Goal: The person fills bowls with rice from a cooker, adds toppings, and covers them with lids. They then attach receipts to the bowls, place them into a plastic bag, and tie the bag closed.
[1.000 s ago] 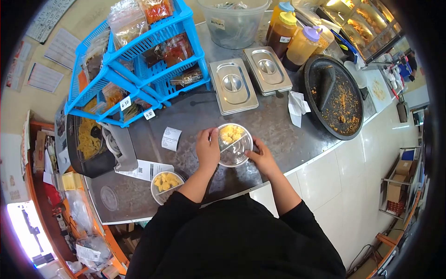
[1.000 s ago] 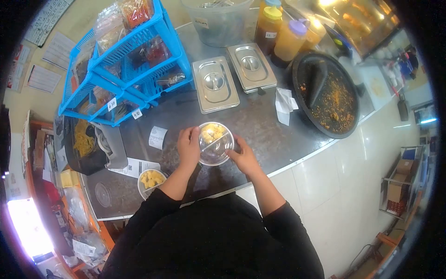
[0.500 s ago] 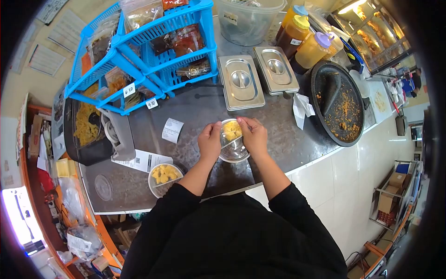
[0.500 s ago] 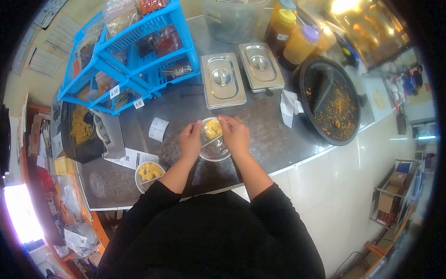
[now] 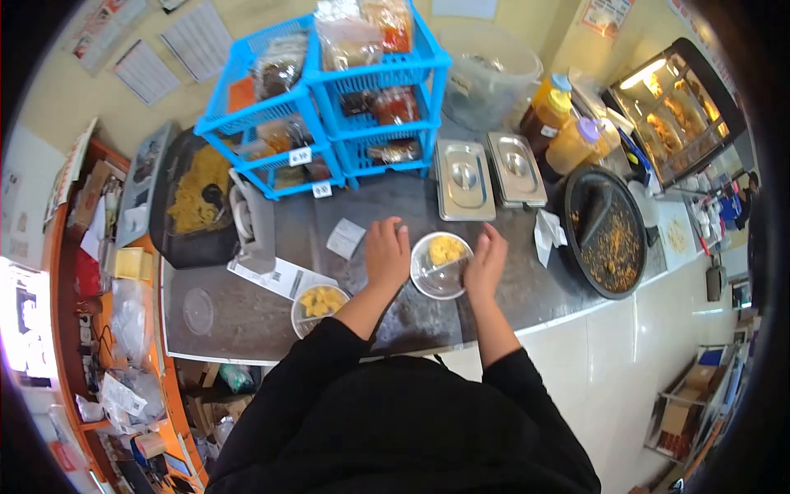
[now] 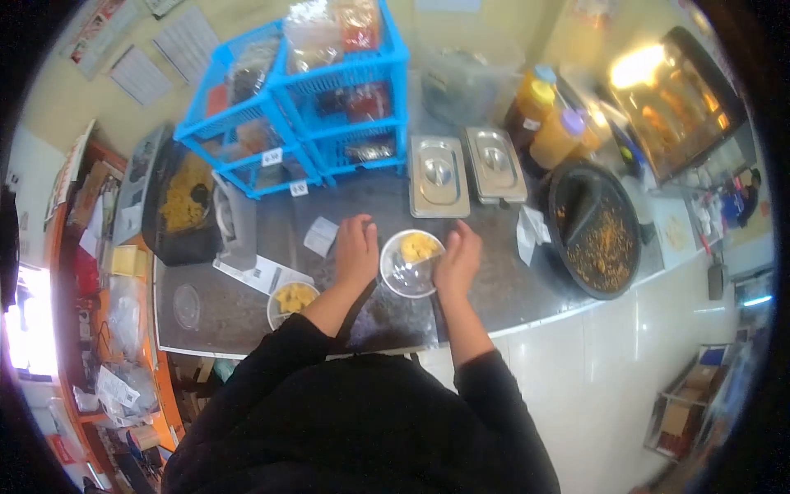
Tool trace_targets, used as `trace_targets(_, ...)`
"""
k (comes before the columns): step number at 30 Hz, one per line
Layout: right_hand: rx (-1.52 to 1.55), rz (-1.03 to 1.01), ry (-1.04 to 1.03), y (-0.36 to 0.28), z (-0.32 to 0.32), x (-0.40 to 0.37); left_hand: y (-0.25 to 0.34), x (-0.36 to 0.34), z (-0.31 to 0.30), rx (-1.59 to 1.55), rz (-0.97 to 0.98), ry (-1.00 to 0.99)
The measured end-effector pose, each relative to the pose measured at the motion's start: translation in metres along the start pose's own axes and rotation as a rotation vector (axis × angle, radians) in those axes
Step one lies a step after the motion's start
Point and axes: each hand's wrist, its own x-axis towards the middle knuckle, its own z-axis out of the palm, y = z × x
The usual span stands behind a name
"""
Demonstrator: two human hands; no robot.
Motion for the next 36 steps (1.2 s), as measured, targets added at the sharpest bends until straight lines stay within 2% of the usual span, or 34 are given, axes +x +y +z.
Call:
trace_targets(2,0.142,0.000,0.050,-0.016,-0.019,-0.004,-0.021,0.013,-0.026,0.218,0.030,-0.003)
trace_targets(4,0.249,-0.005,0.066,-0.029,-0.038,-0.020,-0.050,0.028,-0.050,0.493,-0.169,-0.201)
trace_targets(6,0.350,-0.068,0.080,-0.045,-0.050,-0.025,-0.080,0.042,-0.059,0.586,-0.252,-0.391)
trace_targets(12,0.624,-0.140,0.001,-0.088,-0.058,-0.048,-0.128,0.047,-0.059,0.266,-0.154,-0.436)
trace_targets(14,0.553,-0.206,-0.073,-0.099,-0.059,-0.052,-0.124,0.046,-0.064,0.139,-0.195,-0.420)
trace_targets(15,0.515,-0.237,-0.112,-0.105,-0.059,-0.054,-0.116,0.044,-0.070,0.073,-0.217,-0.414)
trace_targets(16,0.509,-0.216,-0.182,-0.128,-0.067,-0.052,-0.099,0.041,-0.081,-0.127,-0.229,-0.396)
trace_targets(19,0.363,-0.476,-0.308,-0.159,-0.067,-0.046,-0.007,0.018,-0.145,-0.660,-0.309,-0.373)
trace_targets(21,0.388,-0.469,-0.354,-0.189,-0.066,-0.048,0.035,-0.005,-0.186,-0.845,-0.341,-0.383)
trace_targets(26,0.398,-0.514,-0.362,-0.233,-0.051,-0.059,0.049,-0.028,-0.238,-1.149,-0.251,-0.297)
trace_targets(29,0.445,-0.539,-0.370,-0.259,-0.050,-0.065,0.050,-0.027,-0.273,-1.237,-0.274,-0.339)
trace_targets(36,0.486,-0.463,-0.476,-0.328,-0.048,-0.064,0.045,-0.011,-0.343,-1.152,-0.262,-0.408)
